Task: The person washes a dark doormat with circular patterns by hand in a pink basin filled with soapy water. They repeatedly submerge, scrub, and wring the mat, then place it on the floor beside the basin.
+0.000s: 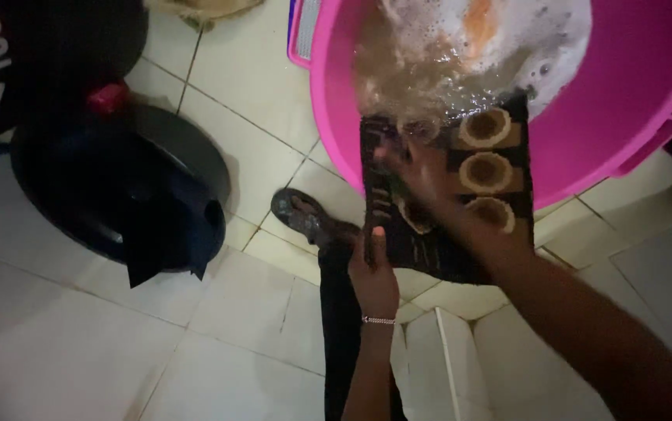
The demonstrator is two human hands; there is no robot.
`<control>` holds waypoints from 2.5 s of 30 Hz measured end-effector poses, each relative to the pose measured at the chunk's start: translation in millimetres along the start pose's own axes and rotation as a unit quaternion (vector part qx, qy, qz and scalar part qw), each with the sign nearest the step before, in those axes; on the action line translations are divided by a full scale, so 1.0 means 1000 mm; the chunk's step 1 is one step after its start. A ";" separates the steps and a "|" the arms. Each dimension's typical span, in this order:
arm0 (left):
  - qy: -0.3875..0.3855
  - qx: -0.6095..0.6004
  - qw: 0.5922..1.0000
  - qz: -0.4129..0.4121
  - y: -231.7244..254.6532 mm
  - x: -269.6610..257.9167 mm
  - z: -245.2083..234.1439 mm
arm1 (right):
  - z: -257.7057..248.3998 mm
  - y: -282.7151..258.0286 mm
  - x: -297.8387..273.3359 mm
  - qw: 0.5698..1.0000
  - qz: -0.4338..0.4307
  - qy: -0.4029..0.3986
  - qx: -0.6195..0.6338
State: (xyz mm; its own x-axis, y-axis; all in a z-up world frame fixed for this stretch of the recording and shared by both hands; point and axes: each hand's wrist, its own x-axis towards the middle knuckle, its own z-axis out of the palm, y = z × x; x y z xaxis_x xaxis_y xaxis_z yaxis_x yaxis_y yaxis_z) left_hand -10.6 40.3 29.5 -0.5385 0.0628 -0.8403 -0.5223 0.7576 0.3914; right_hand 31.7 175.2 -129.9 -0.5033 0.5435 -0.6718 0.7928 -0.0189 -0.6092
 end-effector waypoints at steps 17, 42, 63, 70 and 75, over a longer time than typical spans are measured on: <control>0.056 0.189 0.976 0.094 -0.018 0.011 -0.007 | -0.100 0.086 -0.035 0.962 0.013 -0.174 -0.212; -0.225 0.222 0.868 0.384 0.048 -0.051 0.020 | -0.163 -0.116 -0.115 0.972 0.201 -0.117 -0.019; -0.069 0.165 0.983 -0.034 -0.040 -0.044 0.063 | -0.340 -0.101 -0.213 0.910 0.306 0.041 0.277; -0.271 -0.537 0.781 -0.170 0.053 -0.021 0.097 | -0.317 -0.072 -0.234 0.844 0.255 0.036 0.471; -0.226 -0.584 0.774 -0.095 0.106 0.040 0.085 | -0.246 0.003 -0.203 0.709 0.241 0.121 0.651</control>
State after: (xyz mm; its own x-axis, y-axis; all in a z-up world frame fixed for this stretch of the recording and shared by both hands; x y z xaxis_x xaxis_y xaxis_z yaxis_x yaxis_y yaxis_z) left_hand -31.0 178.4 5.1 -0.2296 0.4421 -0.8671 -0.9474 -0.3055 0.0951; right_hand 220.8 271.3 108.9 -0.0825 0.3350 -0.9386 -0.2159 -0.9255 -0.3113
